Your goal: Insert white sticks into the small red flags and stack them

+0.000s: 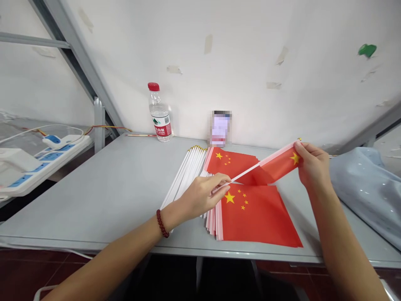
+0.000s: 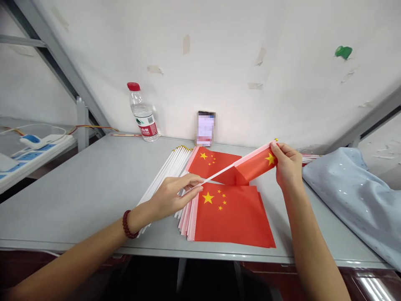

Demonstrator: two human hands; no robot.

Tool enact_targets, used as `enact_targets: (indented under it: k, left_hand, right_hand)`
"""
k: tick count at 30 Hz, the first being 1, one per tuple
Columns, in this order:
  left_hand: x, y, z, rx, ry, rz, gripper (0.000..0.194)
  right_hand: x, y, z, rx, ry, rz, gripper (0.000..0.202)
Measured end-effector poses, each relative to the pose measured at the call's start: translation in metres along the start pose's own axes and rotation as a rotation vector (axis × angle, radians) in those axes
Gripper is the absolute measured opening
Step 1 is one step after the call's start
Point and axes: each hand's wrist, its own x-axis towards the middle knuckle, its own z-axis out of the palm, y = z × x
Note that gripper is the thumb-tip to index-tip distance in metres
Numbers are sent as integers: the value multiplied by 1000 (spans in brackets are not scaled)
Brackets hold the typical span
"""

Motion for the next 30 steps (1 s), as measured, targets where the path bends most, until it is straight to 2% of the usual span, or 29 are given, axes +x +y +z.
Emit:
enact_targets:
  k: [3,6,8,14,17,23,26,30]
  left_hand:
    - [3,9,-7,-210,-86,-95,20]
    - [7,18,-18,-547,-282,-245,22]
    - [9,19,-24,-694,-390,-293,25]
    - [7,12,-23,-908,-548,-371,44]
    - [7,11,-20,-894,-557,-402,54]
    - [10,10,-15,-780,-398,-462,60]
    - [10,9,-13,-672,-350,-473,61]
    - [9,9,-13,-647,-438,-447,80]
  right_hand:
    - [4,-1,-5,-24,40,69,19]
    - [3,-4,-4,-55,34,162,21]
    - [-1,-6,-1,-70,12,224,23]
    - [-11,-14,7,-73,-97,370,29]
    - [-19,-19,14,-48,-219,461,31]
    - [-48,-20,42,57,-605,644,31]
    - [-59,-18,53,70,-733,652,31]
    - [-64,-21,56,17,-843,625,34]
